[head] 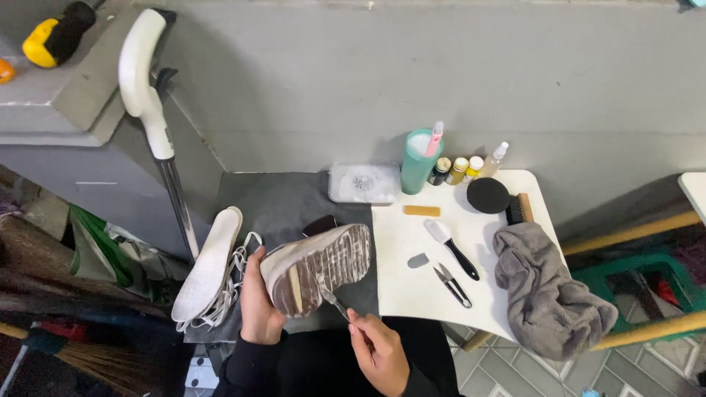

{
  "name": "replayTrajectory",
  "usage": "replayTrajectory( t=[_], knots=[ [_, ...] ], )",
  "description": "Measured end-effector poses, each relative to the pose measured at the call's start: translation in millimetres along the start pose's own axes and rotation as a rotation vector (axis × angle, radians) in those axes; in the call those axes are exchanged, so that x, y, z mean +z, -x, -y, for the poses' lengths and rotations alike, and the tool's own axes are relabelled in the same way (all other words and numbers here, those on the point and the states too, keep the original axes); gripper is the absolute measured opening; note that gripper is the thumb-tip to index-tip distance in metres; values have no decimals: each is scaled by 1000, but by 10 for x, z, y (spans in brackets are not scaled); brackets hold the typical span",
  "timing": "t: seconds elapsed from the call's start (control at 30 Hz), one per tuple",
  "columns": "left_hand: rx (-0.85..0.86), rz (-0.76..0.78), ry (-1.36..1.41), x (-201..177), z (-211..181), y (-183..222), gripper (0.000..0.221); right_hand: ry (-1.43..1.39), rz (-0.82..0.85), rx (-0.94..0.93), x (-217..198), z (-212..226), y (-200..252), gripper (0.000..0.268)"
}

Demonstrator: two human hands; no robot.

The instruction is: Applying a liquid substance to the sole of a shoe using a small handheld brush.

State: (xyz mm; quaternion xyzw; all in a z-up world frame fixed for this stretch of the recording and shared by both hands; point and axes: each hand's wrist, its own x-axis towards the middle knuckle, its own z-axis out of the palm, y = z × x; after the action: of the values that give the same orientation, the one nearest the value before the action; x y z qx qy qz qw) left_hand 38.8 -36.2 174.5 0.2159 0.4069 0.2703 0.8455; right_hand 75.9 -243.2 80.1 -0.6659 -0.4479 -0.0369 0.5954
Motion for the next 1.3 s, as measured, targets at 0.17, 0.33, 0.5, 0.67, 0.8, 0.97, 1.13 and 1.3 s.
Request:
replayTrajectory(
  t=[0.17, 0.33, 0.5, 0.67, 0.8, 0.97, 1.13, 1.3],
  knots=[
    [-4, 6, -18, 191, -100, 117, 36, -8, -15, -8, -73, -26, 50, 27],
    [-22, 32, -61, 242, -106, 51, 30, -31, -53, 113, -122, -9, 79, 17],
    [-40, 22, -113, 311, -107, 161, 34, -79, -47, 217, -168, -10, 87, 17],
    [-37, 22, -65, 167, -13, 208, 38, -125, -31, 286, -171, 59, -52, 15],
    [4, 10, 0, -177, 153, 97, 40, -66, 41, 239, -164, 140, -270, 17],
    [4, -55, 77, -579, 400, -96, 31, -33, 167, 158, -131, 223, -548, 18],
    [20, -174, 54, -741, 440, -230, 29, 35, 199, 53, -61, 363, -412, 12],
    [2, -81, 98, -723, 350, -385, 19, -30, 70, 78, 30, 143, 84, 8]
  ],
)
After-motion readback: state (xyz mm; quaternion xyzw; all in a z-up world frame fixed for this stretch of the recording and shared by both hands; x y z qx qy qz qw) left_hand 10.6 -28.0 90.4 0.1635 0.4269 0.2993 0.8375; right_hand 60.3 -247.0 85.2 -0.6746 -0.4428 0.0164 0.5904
